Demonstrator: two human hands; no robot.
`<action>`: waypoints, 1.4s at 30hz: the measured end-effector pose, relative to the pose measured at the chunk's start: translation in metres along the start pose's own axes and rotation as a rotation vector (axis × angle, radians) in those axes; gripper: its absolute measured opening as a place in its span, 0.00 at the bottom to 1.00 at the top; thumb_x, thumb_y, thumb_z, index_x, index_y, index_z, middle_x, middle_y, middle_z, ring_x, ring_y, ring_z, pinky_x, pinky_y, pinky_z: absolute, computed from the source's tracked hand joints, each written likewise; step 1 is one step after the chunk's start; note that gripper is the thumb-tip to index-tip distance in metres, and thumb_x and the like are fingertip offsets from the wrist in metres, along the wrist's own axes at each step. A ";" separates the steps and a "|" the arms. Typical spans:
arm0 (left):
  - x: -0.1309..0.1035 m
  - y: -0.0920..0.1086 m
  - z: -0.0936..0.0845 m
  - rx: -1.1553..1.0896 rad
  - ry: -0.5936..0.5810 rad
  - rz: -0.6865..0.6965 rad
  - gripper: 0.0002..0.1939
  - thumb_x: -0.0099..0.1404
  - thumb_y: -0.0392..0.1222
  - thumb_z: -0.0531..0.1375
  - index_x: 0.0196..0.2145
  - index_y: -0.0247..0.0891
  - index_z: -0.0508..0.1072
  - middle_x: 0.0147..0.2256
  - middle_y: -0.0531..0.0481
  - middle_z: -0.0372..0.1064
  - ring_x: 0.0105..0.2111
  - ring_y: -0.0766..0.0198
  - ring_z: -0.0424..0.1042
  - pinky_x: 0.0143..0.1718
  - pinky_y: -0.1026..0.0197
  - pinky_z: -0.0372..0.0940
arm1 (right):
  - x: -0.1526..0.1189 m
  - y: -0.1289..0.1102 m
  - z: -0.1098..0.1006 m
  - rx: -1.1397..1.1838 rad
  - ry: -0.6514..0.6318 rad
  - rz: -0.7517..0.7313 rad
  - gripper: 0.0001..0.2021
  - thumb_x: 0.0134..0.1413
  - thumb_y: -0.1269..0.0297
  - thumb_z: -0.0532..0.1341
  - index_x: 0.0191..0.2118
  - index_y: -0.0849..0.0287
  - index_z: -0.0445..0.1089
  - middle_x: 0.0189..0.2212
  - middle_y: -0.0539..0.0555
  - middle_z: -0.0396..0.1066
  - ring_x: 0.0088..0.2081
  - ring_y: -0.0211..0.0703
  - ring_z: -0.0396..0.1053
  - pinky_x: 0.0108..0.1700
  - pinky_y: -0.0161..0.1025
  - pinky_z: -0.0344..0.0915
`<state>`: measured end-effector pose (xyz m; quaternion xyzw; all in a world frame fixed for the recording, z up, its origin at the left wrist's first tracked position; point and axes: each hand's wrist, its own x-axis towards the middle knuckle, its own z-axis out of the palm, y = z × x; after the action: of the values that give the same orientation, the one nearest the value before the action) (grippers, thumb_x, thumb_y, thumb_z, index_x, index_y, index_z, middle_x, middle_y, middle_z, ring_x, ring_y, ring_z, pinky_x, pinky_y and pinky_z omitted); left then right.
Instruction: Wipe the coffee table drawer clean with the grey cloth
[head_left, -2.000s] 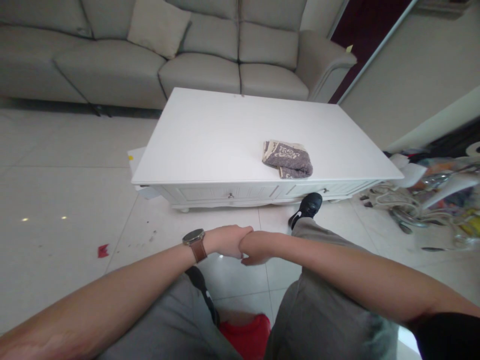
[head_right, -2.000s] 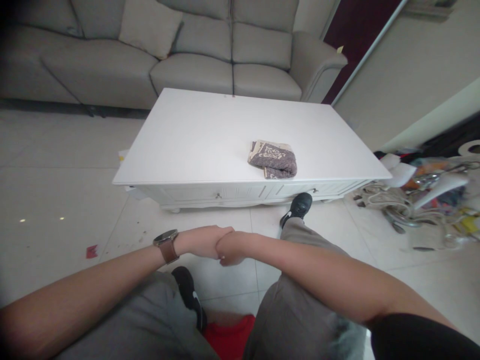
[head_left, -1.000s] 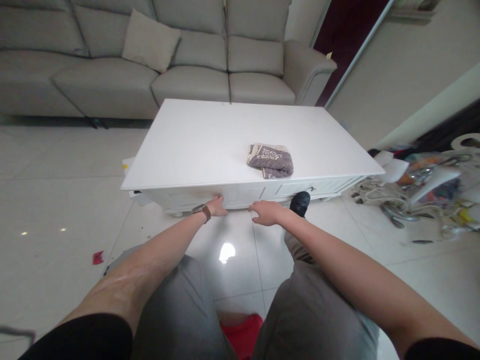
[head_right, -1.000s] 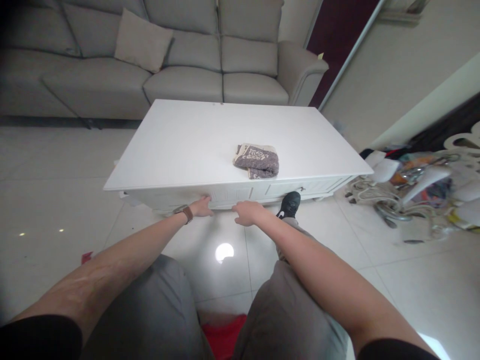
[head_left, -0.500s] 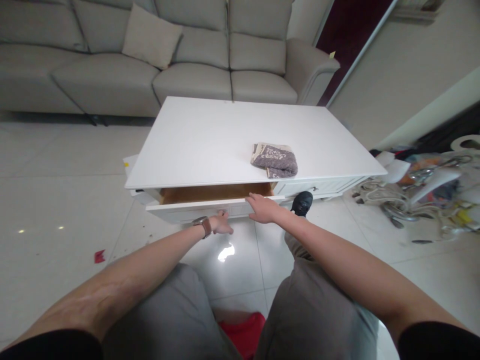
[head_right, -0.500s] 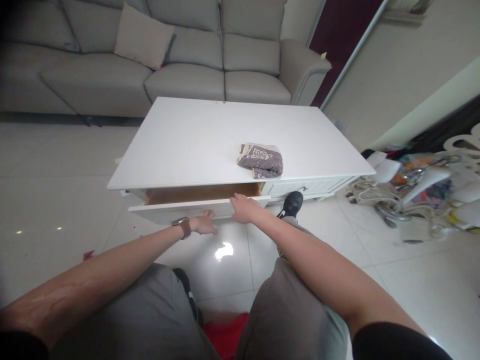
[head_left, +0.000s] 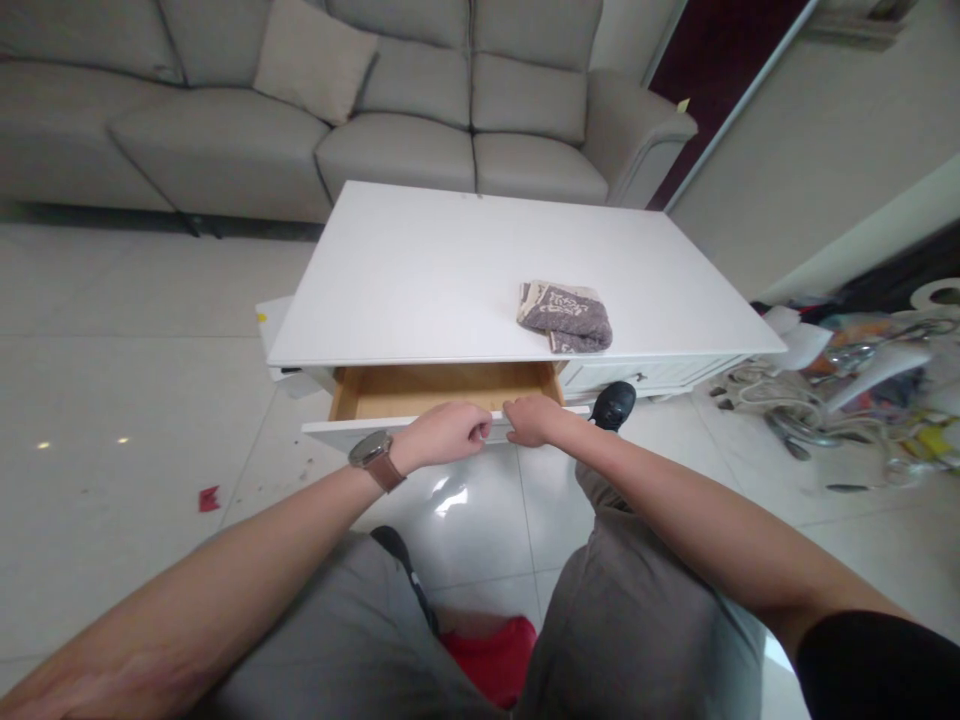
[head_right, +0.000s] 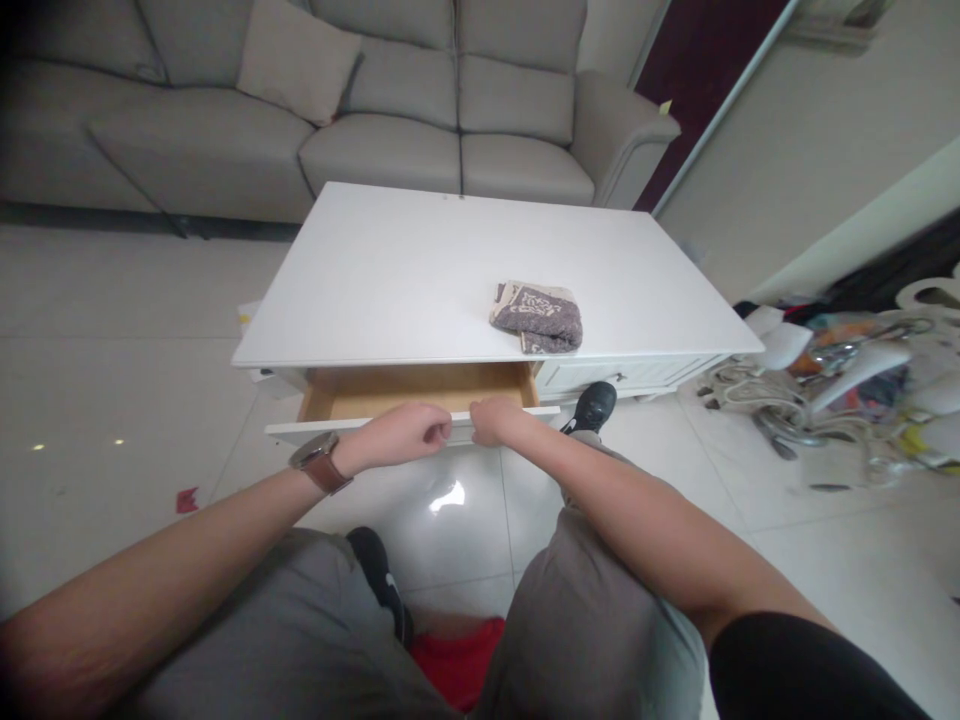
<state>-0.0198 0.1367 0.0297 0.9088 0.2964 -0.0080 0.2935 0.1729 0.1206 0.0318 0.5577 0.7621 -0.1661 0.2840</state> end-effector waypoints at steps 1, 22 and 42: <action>-0.003 -0.001 -0.003 0.038 0.056 -0.010 0.09 0.61 0.33 0.58 0.39 0.39 0.76 0.37 0.48 0.77 0.37 0.59 0.75 0.37 0.61 0.65 | 0.000 -0.002 -0.001 -0.009 -0.017 -0.006 0.27 0.64 0.57 0.63 0.63 0.70 0.70 0.56 0.73 0.75 0.57 0.63 0.75 0.53 0.50 0.72; -0.014 0.004 0.036 0.470 -0.041 -0.119 0.13 0.69 0.25 0.56 0.41 0.27 0.82 0.38 0.33 0.80 0.42 0.51 0.81 0.42 0.55 0.72 | 0.004 -0.019 0.016 -0.160 -0.033 -0.096 0.17 0.62 0.76 0.61 0.54 0.68 0.79 0.49 0.73 0.79 0.55 0.61 0.77 0.52 0.49 0.74; -0.047 0.031 0.073 0.425 -0.157 0.025 0.11 0.66 0.25 0.59 0.36 0.31 0.81 0.35 0.36 0.80 0.37 0.52 0.81 0.39 0.55 0.72 | -0.029 -0.047 0.049 -0.138 -0.266 -0.268 0.18 0.57 0.69 0.69 0.54 0.61 0.80 0.51 0.68 0.79 0.53 0.61 0.78 0.48 0.47 0.72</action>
<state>-0.0297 0.0523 -0.0055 0.9504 0.2531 -0.1372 0.1175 0.1472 0.0562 0.0084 0.4038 0.7948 -0.2221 0.3950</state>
